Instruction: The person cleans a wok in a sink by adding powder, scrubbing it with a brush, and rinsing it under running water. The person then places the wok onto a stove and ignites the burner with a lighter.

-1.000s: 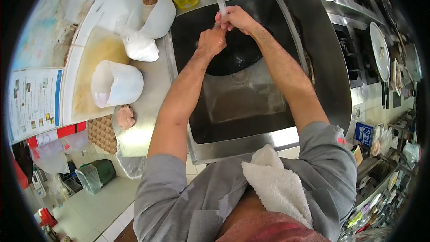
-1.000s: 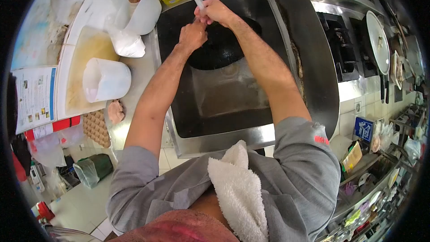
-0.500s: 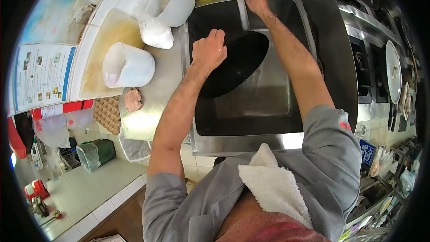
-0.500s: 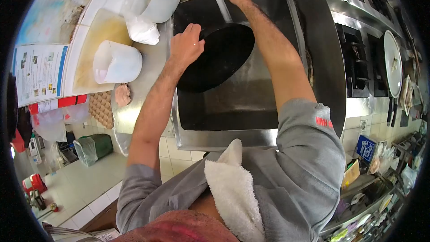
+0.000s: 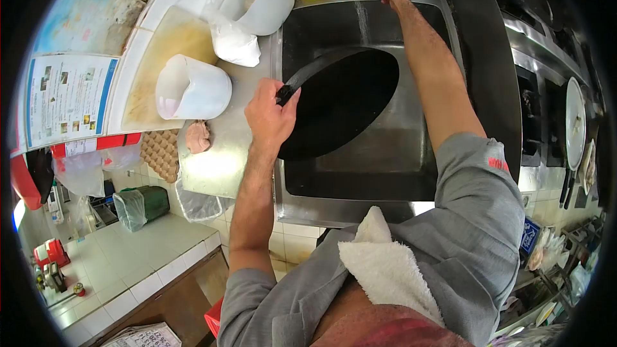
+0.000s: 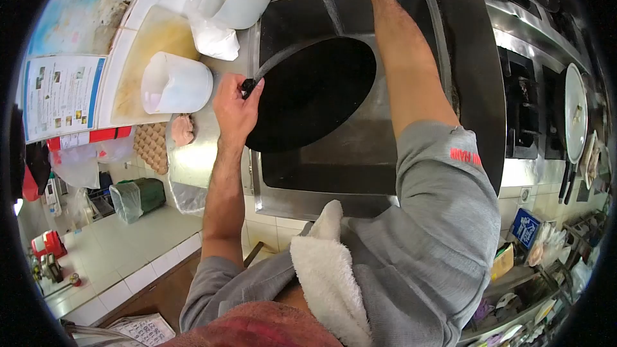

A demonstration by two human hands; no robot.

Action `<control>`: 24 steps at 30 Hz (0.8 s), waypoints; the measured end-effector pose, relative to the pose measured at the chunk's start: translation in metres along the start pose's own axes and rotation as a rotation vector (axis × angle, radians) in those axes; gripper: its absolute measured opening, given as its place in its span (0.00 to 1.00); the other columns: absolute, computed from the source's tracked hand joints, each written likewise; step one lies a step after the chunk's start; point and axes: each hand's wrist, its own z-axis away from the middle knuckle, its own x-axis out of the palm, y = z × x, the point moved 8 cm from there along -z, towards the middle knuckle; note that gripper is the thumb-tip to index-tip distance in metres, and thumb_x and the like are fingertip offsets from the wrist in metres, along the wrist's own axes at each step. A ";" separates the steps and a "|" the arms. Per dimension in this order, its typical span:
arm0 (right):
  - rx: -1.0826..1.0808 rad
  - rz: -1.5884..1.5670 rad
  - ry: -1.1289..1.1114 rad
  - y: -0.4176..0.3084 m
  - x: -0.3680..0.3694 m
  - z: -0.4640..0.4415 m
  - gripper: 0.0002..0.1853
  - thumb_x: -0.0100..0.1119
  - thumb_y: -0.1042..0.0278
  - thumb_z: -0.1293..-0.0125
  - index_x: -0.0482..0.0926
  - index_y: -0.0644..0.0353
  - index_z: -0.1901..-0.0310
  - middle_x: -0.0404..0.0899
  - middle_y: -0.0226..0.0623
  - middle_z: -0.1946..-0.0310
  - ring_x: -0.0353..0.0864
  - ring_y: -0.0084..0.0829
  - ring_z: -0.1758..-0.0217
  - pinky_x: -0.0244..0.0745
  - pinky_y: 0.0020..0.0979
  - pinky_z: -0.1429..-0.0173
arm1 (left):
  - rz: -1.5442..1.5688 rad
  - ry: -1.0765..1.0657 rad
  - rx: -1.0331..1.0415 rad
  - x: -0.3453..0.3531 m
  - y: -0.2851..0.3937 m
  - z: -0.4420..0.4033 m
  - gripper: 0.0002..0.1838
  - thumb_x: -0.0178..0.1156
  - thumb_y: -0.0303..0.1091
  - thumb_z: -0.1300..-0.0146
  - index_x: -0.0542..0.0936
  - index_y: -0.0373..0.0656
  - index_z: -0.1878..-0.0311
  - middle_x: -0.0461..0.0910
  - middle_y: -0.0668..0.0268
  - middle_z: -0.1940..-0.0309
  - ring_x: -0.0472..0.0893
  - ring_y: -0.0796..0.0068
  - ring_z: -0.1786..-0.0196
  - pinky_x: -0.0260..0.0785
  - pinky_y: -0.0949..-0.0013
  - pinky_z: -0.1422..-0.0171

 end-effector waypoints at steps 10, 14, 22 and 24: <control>0.049 -0.354 0.064 0.052 -0.012 0.054 0.23 0.53 0.45 0.40 0.70 0.58 0.55 0.73 0.35 0.71 0.73 0.26 0.77 0.70 0.27 0.77 | 0.012 0.141 -0.039 -0.039 -0.001 0.011 0.14 0.67 0.32 0.52 0.70 0.40 0.71 0.69 0.61 0.77 0.71 0.63 0.77 0.63 0.66 0.74; 0.157 -0.323 0.053 0.099 -0.036 0.139 0.17 0.53 0.53 0.39 0.71 0.56 0.56 0.72 0.32 0.71 0.72 0.24 0.74 0.69 0.27 0.73 | 0.038 0.230 -0.013 -0.068 0.002 0.018 0.14 0.68 0.31 0.53 0.69 0.39 0.72 0.68 0.62 0.78 0.69 0.66 0.77 0.62 0.68 0.73; 0.174 -0.209 0.035 0.100 -0.067 0.314 0.10 0.54 0.64 0.39 0.75 0.57 0.59 0.73 0.27 0.73 0.71 0.20 0.73 0.65 0.23 0.71 | 0.151 0.450 -0.007 -0.133 -0.002 0.056 0.15 0.68 0.31 0.51 0.69 0.39 0.74 0.66 0.69 0.80 0.63 0.80 0.80 0.57 0.75 0.77; 0.128 -0.164 0.057 0.096 -0.075 0.356 0.10 0.53 0.65 0.39 0.75 0.59 0.59 0.73 0.27 0.74 0.72 0.21 0.74 0.65 0.23 0.71 | 0.250 0.537 -0.005 -0.152 -0.010 0.071 0.15 0.69 0.32 0.52 0.69 0.38 0.74 0.65 0.71 0.81 0.61 0.81 0.80 0.55 0.76 0.77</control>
